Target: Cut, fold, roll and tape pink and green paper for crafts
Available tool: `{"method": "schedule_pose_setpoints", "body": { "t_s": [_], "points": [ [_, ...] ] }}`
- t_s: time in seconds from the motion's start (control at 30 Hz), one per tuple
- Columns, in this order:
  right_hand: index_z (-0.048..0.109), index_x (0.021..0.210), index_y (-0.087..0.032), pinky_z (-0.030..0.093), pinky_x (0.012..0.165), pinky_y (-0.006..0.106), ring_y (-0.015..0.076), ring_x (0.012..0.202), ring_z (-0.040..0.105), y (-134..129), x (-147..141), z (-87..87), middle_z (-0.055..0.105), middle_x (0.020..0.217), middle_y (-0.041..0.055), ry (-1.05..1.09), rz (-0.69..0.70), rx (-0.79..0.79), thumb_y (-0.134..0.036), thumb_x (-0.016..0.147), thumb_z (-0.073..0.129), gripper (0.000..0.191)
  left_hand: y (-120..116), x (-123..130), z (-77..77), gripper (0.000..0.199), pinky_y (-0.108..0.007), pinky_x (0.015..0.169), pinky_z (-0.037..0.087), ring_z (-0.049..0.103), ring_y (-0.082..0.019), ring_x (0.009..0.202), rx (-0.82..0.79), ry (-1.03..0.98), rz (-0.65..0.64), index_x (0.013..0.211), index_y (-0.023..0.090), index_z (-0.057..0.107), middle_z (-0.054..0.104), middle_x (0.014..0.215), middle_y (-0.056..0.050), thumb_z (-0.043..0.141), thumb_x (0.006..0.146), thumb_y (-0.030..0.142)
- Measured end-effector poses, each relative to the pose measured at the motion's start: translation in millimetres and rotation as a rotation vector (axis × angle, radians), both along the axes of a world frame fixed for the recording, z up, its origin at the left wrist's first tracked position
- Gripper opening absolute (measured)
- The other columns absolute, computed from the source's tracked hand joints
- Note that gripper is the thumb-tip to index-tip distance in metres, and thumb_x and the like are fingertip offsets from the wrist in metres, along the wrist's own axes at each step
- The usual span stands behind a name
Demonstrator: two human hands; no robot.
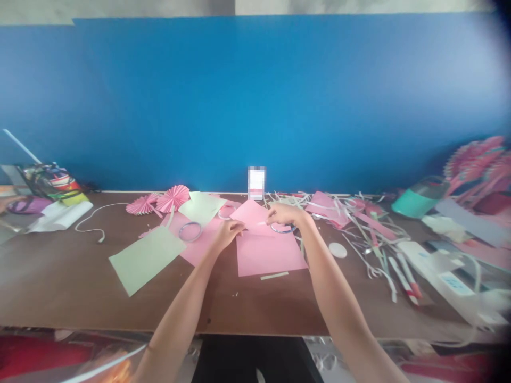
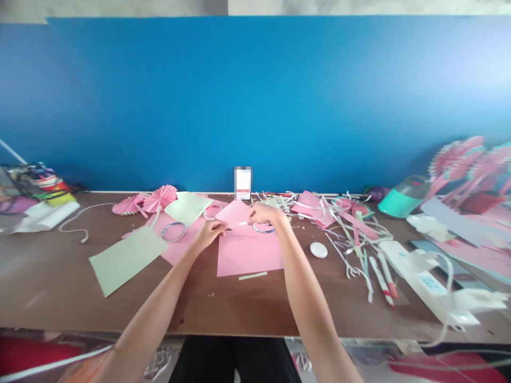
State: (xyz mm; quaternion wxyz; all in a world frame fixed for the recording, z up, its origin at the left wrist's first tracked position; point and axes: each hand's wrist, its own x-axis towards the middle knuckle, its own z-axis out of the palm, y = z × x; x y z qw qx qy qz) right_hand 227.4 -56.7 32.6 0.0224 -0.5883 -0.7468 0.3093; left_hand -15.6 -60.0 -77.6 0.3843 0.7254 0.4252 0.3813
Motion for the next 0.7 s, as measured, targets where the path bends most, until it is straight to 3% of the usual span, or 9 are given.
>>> {"method": "schedule_pose_setpoints", "body": {
  "t_s": [0.23,0.53,0.7],
  "points": [
    [0.074,0.075,-0.017,0.027,0.048,0.025,0.0090,0.047,0.039,6.8,28.2,-2.4,0.061,0.063,0.0000,-0.032,-0.049,-0.055,-0.031,0.072,0.067,0.015,2.5,-4.3,-3.1,0.028,-0.029,0.067,0.048,0.066,-0.018,0.065,-0.032,0.066,0.063,0.077,0.015,0.064,0.070,0.068,-0.005,0.058,0.084,0.041],
    [0.076,0.070,-0.016,0.029,0.051,0.027,0.0118,0.052,0.041,6.4,49.6,-1.9,0.052,0.053,-0.0007,-0.111,-0.150,0.002,-0.027,0.069,0.071,0.012,0.5,-2.2,-2.3,0.028,-0.026,0.061,0.042,0.062,-0.016,0.062,-0.007,0.155,0.081,0.070,0.015,0.063,0.070,0.068,-0.005,0.055,0.085,0.038],
    [0.076,0.070,-0.015,0.034,0.054,0.026,0.0139,0.059,0.050,7.8,51.5,-6.6,0.061,0.063,0.0022,-0.125,-0.181,0.003,-0.026,0.065,0.075,0.012,-1.2,-0.3,-0.5,0.030,-0.026,0.057,0.038,0.059,-0.016,0.059,-0.026,0.209,0.096,0.066,0.016,0.063,0.068,0.064,-0.004,0.056,0.083,0.040]
  ]
}}
